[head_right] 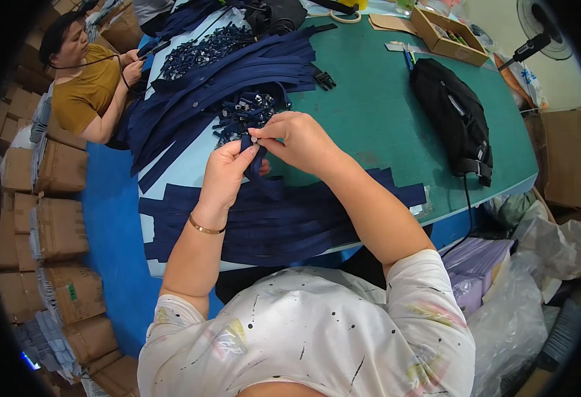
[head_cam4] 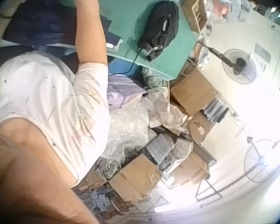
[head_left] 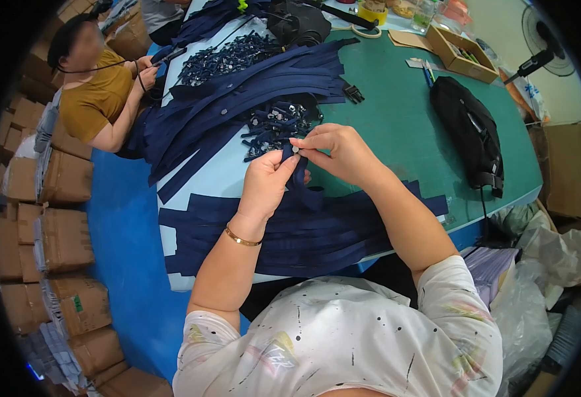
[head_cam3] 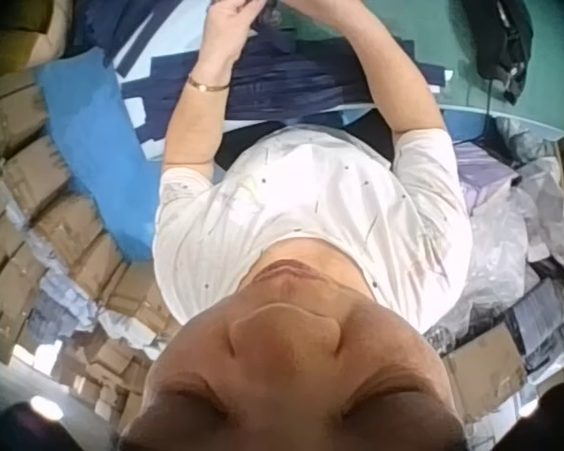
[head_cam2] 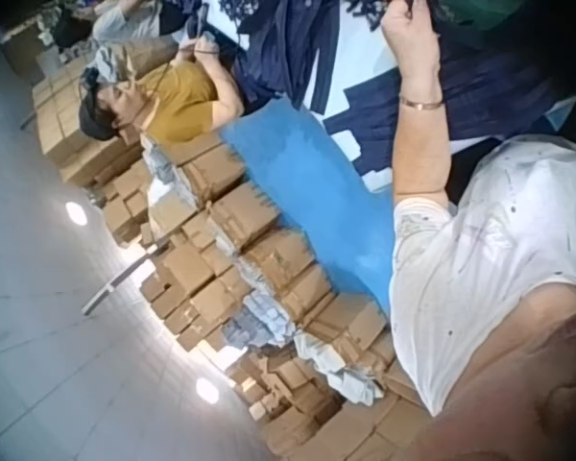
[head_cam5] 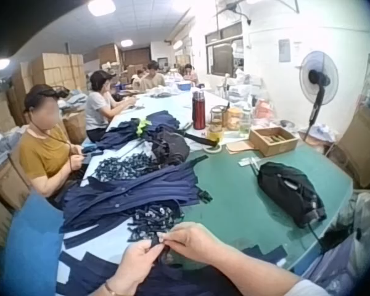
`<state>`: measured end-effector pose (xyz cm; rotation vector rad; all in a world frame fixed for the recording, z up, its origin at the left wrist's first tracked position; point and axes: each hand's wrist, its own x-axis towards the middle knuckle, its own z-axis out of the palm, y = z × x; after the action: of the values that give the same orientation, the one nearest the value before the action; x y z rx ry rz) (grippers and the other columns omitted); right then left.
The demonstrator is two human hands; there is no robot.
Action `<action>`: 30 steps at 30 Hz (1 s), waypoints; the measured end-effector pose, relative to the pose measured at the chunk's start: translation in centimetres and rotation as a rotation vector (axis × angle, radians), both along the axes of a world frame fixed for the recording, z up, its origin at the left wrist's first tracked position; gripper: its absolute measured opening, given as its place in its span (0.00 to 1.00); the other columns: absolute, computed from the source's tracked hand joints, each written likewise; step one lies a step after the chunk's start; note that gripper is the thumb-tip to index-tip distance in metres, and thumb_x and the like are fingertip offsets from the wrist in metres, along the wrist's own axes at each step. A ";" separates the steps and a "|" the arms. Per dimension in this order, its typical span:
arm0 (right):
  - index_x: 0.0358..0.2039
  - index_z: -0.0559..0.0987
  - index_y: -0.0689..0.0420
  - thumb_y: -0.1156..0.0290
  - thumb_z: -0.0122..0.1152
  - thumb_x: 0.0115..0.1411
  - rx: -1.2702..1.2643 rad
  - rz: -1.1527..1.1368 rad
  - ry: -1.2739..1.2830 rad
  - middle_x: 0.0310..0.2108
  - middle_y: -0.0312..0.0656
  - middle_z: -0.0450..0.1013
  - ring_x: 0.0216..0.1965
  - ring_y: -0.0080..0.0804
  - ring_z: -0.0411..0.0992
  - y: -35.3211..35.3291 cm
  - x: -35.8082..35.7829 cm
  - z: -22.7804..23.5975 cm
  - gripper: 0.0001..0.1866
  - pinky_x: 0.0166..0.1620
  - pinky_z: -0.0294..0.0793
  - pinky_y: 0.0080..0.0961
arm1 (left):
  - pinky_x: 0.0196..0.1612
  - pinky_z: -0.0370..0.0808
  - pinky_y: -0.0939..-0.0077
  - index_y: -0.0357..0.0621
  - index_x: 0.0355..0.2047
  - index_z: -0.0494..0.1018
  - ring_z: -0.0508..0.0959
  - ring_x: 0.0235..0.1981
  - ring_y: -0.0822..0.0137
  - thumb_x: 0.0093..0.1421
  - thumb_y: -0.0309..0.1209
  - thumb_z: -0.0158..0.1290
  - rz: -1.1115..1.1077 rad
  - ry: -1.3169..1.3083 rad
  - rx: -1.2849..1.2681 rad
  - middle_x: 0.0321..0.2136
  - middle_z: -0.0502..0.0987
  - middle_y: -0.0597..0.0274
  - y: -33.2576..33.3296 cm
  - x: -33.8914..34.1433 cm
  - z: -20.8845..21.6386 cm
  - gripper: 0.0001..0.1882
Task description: Aligning and attaching decorative lace pieces to blue fabric strips on a workshop table.
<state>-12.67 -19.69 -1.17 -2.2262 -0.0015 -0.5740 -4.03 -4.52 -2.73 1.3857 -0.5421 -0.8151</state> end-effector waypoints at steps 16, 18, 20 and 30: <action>0.29 0.83 0.56 0.70 0.67 0.49 0.112 -0.052 0.029 0.26 0.38 0.77 0.28 0.30 0.74 -0.6 -0.4 0.7 0.07 0.31 0.72 0.23 | 0.23 0.66 0.80 0.36 0.30 0.75 0.69 0.17 0.74 0.60 0.27 0.50 -0.009 -0.577 0.103 0.17 0.75 0.62 0.3 -0.1 -0.2 0.07; 0.28 0.82 0.56 0.69 0.67 0.49 0.112 -0.070 0.093 0.25 0.38 0.76 0.28 0.31 0.74 -0.4 -0.4 0.8 0.06 0.31 0.72 0.24 | 0.23 0.65 0.79 0.36 0.30 0.75 0.68 0.17 0.75 0.60 0.27 0.51 -0.018 -0.595 0.133 0.18 0.75 0.61 0.5 0.1 -0.5 0.07; 0.27 0.82 0.56 0.69 0.67 0.48 0.067 -0.070 0.053 0.25 0.38 0.76 0.28 0.32 0.74 -0.3 -0.3 0.5 0.06 0.32 0.72 0.25 | 0.26 0.67 0.88 0.35 0.31 0.75 0.73 0.23 0.82 0.63 0.29 0.48 -0.080 -0.606 0.238 0.23 0.78 0.65 0.5 0.3 -0.2 0.10; 0.25 0.81 0.56 0.68 0.68 0.47 0.071 -0.116 -0.092 0.25 0.38 0.76 0.29 0.34 0.73 -0.6 0.0 -0.2 0.07 0.32 0.72 0.27 | 0.29 0.74 0.85 0.37 0.39 0.73 0.77 0.26 0.76 0.64 0.31 0.48 -0.113 -0.081 0.114 0.28 0.78 0.62 0.2 -0.1 0.2 0.10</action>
<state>-12.63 -20.28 -1.37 -2.1388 0.0999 -0.7288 -4.16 -4.30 -2.50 1.5078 -0.6500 -0.8955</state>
